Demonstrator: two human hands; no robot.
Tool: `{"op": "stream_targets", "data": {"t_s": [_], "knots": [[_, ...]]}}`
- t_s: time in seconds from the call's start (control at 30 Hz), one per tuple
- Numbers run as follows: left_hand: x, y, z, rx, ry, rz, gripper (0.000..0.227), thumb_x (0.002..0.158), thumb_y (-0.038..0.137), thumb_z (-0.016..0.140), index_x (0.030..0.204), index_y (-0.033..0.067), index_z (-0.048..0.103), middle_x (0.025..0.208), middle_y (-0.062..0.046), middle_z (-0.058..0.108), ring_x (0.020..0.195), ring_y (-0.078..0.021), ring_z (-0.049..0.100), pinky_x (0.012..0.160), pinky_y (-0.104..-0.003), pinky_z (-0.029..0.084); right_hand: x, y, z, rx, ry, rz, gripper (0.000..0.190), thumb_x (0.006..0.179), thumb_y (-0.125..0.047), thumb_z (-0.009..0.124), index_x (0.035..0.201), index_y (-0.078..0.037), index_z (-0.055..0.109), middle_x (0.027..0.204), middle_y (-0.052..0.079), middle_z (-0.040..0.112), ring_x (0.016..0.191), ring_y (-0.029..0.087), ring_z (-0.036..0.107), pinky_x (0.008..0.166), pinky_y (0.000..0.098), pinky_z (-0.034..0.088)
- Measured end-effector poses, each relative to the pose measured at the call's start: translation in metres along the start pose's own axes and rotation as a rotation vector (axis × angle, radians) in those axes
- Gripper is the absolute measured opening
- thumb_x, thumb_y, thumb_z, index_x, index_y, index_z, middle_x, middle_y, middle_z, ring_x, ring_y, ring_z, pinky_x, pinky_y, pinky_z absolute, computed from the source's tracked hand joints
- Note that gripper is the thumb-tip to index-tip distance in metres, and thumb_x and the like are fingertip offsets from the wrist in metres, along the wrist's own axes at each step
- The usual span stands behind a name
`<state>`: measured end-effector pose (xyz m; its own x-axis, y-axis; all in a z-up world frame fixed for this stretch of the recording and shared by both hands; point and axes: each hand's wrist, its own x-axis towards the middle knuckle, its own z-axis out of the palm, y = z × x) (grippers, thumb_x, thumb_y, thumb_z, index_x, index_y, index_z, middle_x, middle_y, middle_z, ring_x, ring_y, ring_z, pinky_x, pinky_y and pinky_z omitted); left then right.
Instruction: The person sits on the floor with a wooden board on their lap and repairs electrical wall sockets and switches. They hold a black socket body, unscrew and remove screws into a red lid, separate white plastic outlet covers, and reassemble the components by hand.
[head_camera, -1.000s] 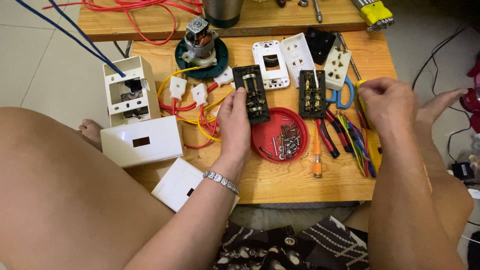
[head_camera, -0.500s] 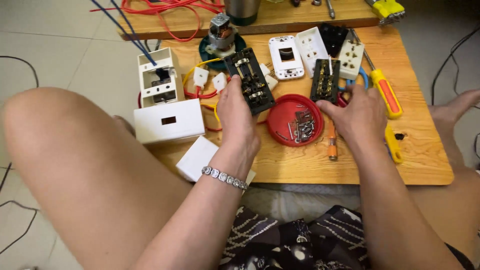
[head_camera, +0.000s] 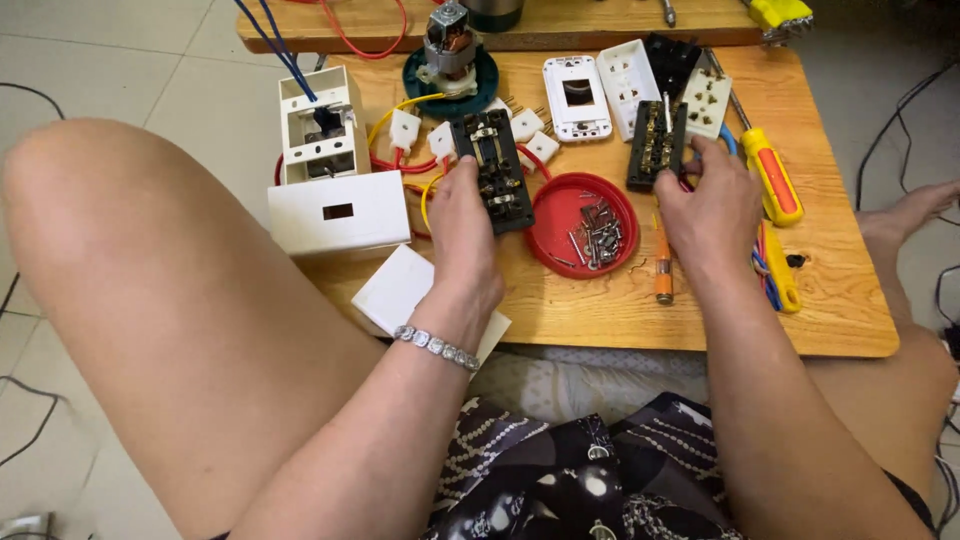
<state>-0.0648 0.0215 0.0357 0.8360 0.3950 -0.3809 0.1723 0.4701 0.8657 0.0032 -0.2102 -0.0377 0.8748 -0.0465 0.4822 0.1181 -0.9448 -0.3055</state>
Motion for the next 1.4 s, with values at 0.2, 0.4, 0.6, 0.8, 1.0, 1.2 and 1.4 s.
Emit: {"op": "stream_targets", "data": {"t_s": [0.2, 0.4, 0.6, 0.8, 1.0, 1.2, 1.4], "knots": [[0.002, -0.016, 0.010, -0.041, -0.029, -0.011, 0.048, 0.088, 0.037, 0.054, 0.120, 0.0019, 0.059, 0.116, -0.015, 0.059, 0.114, -0.0222, 0.051, 0.097, -0.042, 0.044, 0.004, -0.047, -0.021, 0.023, -0.179, 0.214, 0.078, 0.082, -0.054, 0.071, 0.136, -0.002, 0.050, 0.121, 0.023, 0.053, 0.110, 0.043, 0.048, 0.092, 0.0532, 0.039], [0.006, -0.030, 0.011, 0.024, 0.035, -0.047, 0.040, 0.084, 0.038, 0.057, 0.110, 0.0101, 0.067, 0.103, -0.009, 0.065, 0.103, -0.0191, 0.056, 0.089, -0.036, 0.047, 0.011, -0.041, -0.004, 0.008, -0.145, 0.190, 0.065, 0.084, -0.043, 0.069, 0.134, -0.005, 0.054, 0.106, 0.014, 0.063, 0.103, 0.041, 0.054, 0.086, 0.0534, 0.042], [0.007, -0.028, 0.006, 0.059, -0.023, -0.054, 0.046, 0.087, 0.039, 0.054, 0.123, 0.0097, 0.060, 0.127, -0.013, 0.059, 0.127, -0.0256, 0.049, 0.103, -0.042, 0.039, 0.008, -0.044, -0.007, 0.053, -0.111, 0.164, 0.045, 0.085, -0.028, 0.061, 0.126, -0.012, 0.063, 0.091, 0.004, 0.070, 0.095, 0.037, 0.059, 0.084, 0.0509, 0.045], [0.005, -0.031, 0.007, 0.020, -0.009, -0.067, 0.047, 0.088, 0.039, 0.053, 0.122, 0.0080, 0.061, 0.123, -0.013, 0.060, 0.124, -0.0263, 0.051, 0.101, -0.042, 0.040, 0.003, -0.060, -0.008, -0.015, -0.179, 0.087, 0.039, 0.096, -0.025, 0.045, 0.130, -0.021, 0.063, 0.110, 0.016, 0.067, 0.100, 0.043, 0.055, 0.088, 0.0511, 0.043], [-0.004, -0.025, 0.009, 0.094, -0.097, -0.051, 0.054, 0.088, 0.042, 0.050, 0.127, 0.0048, 0.056, 0.131, -0.017, 0.056, 0.131, -0.0320, 0.046, 0.105, -0.045, 0.038, 0.008, -0.059, -0.004, 0.001, -0.168, 0.112, 0.050, 0.090, -0.044, 0.069, 0.130, -0.016, 0.061, 0.100, 0.012, 0.067, 0.101, 0.042, 0.054, 0.083, 0.0539, 0.042], [-0.007, -0.022, 0.009, 0.061, -0.120, -0.071, 0.055, 0.088, 0.041, 0.051, 0.129, 0.0056, 0.054, 0.132, -0.017, 0.054, 0.132, -0.0326, 0.044, 0.105, -0.046, 0.036, 0.022, -0.067, -0.009, -0.003, -0.266, 0.259, 0.070, 0.082, -0.055, 0.074, 0.130, -0.008, 0.054, 0.098, 0.012, 0.069, 0.100, 0.039, 0.057, 0.081, 0.0521, 0.044], [-0.007, -0.020, 0.011, 0.046, -0.097, -0.103, 0.052, 0.089, 0.042, 0.050, 0.128, 0.0098, 0.056, 0.131, -0.012, 0.056, 0.131, -0.0291, 0.045, 0.104, -0.043, 0.038, 0.029, -0.069, -0.008, -0.048, -0.294, 0.253, 0.071, 0.084, -0.048, 0.077, 0.130, -0.001, 0.052, 0.102, 0.022, 0.066, 0.102, 0.044, 0.057, 0.083, 0.0558, 0.043]]}}
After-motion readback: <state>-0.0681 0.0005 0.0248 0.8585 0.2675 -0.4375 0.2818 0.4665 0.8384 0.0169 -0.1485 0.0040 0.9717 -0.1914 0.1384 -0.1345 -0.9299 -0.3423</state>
